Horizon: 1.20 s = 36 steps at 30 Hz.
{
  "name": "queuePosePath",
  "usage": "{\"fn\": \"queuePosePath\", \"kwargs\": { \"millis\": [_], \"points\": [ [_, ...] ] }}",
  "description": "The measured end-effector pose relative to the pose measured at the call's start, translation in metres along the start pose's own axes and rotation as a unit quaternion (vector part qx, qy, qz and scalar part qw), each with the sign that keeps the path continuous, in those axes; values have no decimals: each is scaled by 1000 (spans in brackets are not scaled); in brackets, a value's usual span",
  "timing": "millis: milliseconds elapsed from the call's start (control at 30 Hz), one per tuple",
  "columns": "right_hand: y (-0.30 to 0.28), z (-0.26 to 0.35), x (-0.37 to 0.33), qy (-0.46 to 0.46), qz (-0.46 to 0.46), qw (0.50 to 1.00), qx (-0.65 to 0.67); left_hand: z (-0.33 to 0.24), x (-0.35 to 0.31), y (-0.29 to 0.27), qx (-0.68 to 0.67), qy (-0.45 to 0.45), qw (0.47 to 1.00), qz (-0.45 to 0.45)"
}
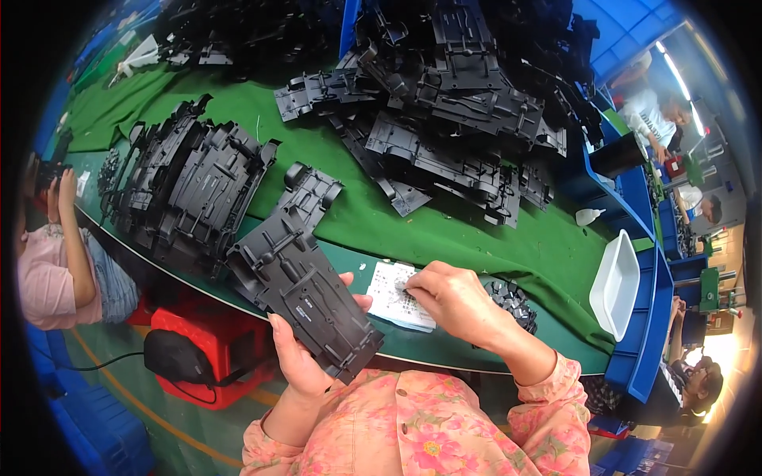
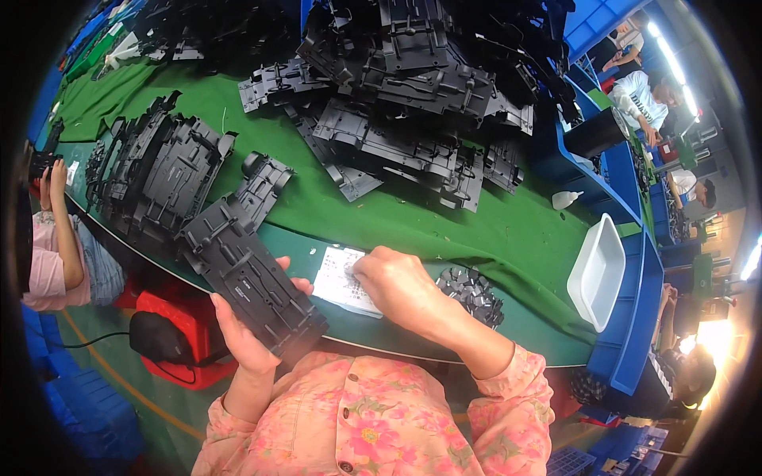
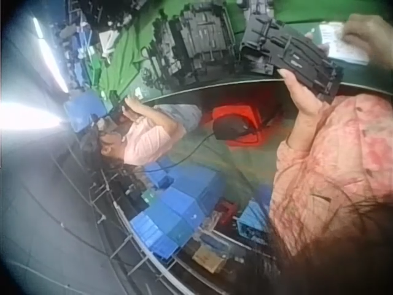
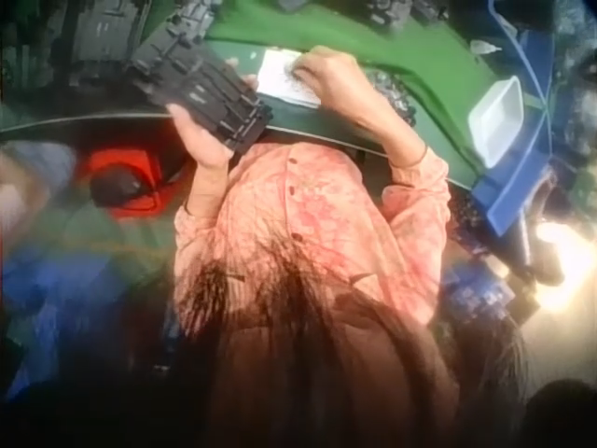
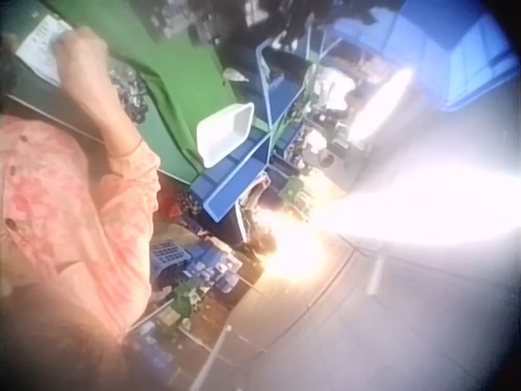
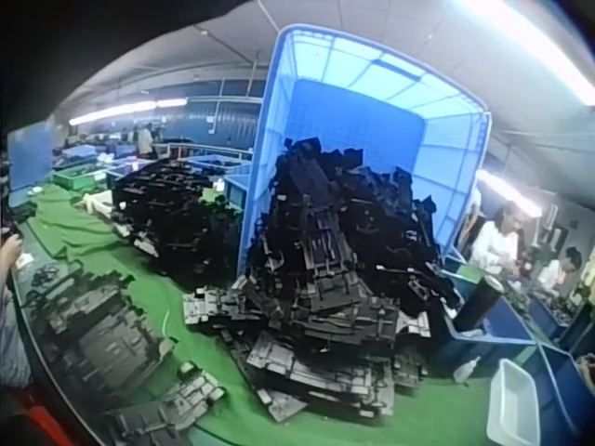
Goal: The person assembles toy car chassis by taking chassis pieces from a pile, attaching small plastic components to each chassis by hand, pressing them into place, and stacking the assembled chassis on the table.
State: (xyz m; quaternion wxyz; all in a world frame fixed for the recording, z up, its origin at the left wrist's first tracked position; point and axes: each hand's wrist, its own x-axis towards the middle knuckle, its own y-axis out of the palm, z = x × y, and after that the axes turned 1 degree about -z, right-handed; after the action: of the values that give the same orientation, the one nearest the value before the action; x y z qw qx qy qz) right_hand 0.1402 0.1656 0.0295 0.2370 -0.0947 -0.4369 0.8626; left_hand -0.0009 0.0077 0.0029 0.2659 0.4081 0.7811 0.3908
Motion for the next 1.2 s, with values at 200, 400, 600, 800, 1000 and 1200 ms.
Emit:
{"fn": "queuePosePath", "kwargs": {
  "millis": [200,400,600,800,1000,1200],
  "points": [
    [-16,-1,-3,258,43,898,353,-3,8,7,-34,-10,999,-14],
    [-16,-7,-13,322,59,775,541,-5,17,17,-53,-46,997,-29],
    [-22,-1,-22,293,38,802,519,-1,18,19,-62,-68,996,3],
    [-19,32,-37,-123,-130,969,169,2,24,23,-20,-104,994,-2],
    [6,37,-37,-345,-142,928,24,6,24,36,37,-74,996,-17],
    [13,37,-36,-376,-150,914,-30,6,20,38,83,-55,995,4]
  ]
}}
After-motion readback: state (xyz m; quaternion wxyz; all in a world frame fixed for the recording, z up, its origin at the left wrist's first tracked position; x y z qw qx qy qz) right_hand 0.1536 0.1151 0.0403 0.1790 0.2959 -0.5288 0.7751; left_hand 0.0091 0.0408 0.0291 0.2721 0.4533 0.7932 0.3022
